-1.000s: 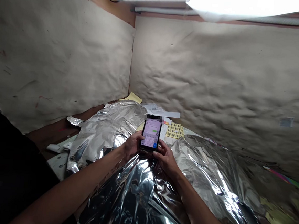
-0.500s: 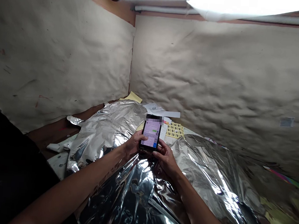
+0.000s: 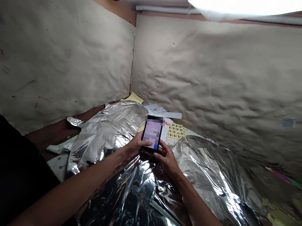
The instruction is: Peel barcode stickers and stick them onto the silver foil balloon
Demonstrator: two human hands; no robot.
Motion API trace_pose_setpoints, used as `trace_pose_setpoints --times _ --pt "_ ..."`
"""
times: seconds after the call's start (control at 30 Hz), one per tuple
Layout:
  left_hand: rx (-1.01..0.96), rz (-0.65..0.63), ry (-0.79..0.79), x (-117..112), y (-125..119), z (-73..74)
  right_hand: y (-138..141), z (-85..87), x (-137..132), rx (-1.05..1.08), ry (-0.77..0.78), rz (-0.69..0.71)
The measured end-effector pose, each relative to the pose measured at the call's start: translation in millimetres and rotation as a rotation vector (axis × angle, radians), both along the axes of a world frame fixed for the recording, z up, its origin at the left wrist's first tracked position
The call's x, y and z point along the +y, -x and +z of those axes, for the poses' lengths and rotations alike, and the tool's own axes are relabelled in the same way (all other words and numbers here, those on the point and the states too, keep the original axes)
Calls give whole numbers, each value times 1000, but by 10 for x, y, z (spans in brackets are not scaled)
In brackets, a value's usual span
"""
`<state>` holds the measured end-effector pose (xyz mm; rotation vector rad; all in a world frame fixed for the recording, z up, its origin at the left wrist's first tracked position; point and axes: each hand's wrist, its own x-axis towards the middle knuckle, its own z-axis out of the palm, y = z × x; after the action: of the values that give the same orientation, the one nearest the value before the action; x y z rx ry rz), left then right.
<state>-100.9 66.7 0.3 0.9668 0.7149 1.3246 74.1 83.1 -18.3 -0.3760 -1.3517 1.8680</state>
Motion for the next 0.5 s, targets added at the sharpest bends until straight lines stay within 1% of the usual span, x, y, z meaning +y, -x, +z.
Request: trace_pose_setpoints --times 0.17,0.37,0.5 --pt "-10 34 17 17 -4 -30 -3 12 -13 -6 3 3" --pt "-40 17 44 21 0 -34 -6 59 -31 -37 1 -7" --pt "-61 -5 55 30 18 -36 -7 47 -20 -31 2 -6"
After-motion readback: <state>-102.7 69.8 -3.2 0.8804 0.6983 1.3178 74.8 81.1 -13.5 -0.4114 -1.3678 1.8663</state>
